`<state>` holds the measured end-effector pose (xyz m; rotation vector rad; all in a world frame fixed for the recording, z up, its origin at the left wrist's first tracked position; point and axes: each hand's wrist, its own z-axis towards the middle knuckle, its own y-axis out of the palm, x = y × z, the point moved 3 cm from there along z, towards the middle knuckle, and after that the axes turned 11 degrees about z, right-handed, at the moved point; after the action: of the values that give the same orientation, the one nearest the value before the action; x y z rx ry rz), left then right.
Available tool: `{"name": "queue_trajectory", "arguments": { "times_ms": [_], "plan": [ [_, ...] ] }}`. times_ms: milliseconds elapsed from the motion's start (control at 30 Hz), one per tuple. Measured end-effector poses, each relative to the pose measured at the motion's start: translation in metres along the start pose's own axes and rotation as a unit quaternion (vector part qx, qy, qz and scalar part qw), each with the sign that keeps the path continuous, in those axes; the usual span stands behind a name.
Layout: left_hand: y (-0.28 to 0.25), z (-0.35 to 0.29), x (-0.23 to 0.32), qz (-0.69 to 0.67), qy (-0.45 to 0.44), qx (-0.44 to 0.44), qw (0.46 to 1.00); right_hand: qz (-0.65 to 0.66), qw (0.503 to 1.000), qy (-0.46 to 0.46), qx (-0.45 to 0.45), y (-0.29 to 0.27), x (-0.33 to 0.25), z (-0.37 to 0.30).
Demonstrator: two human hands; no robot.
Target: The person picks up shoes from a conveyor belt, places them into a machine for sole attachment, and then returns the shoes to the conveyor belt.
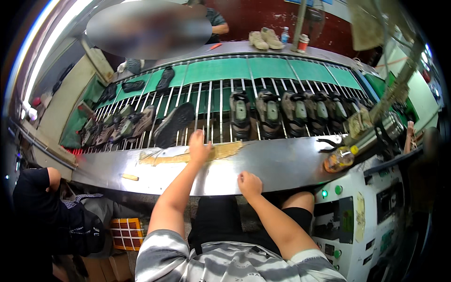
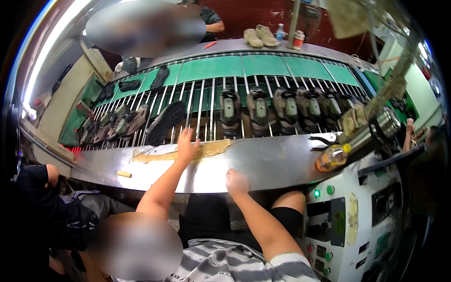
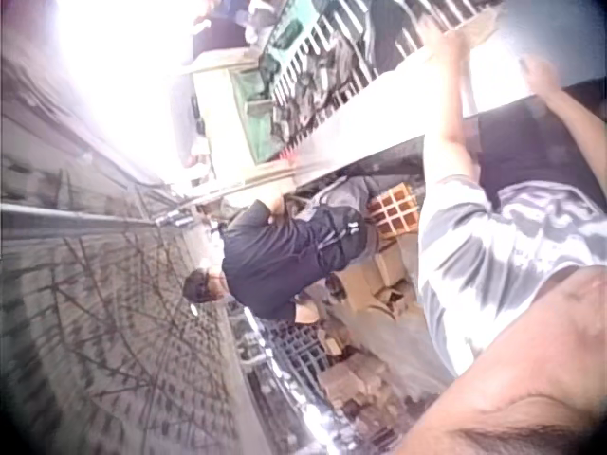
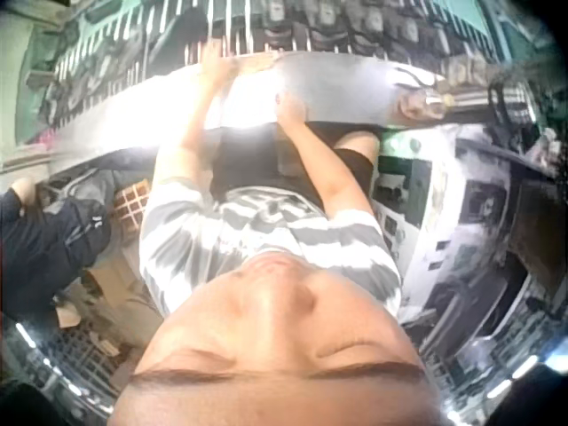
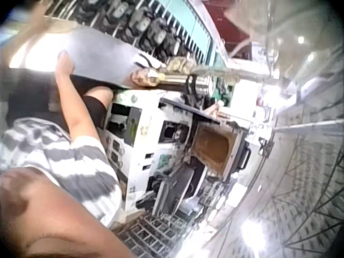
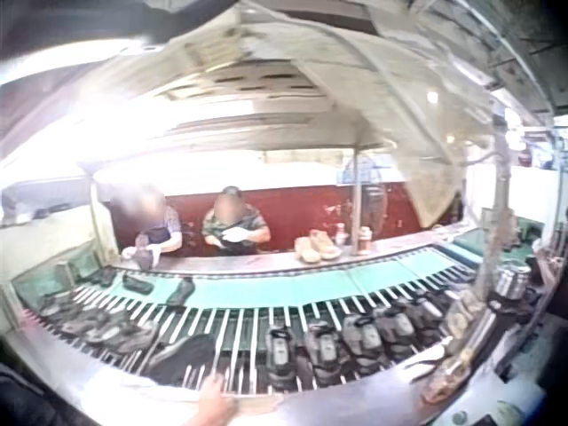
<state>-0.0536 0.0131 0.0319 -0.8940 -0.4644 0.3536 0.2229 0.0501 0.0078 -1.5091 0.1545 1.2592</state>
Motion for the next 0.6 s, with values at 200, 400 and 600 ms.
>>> {"name": "queue_trajectory", "arguments": {
  "times_ms": [200, 400, 600],
  "plan": [
    [-0.040, 0.032, -0.112, 0.313, 0.006, -0.107, 0.944, -0.062, 0.998, 0.016, 0.025, 0.012, 0.006, 0.001],
    [-0.015, 0.098, -0.111, 0.445, 0.010, -0.217, 0.869, -0.090, 0.995, 0.041, 0.027, 0.003, 0.004, 0.004],
    [-0.053, 0.168, -0.134, 0.312, -0.132, -0.315, 0.887, -0.054, 0.998, 0.023, 0.022, 0.011, -0.005, 0.006]
  ]
}}
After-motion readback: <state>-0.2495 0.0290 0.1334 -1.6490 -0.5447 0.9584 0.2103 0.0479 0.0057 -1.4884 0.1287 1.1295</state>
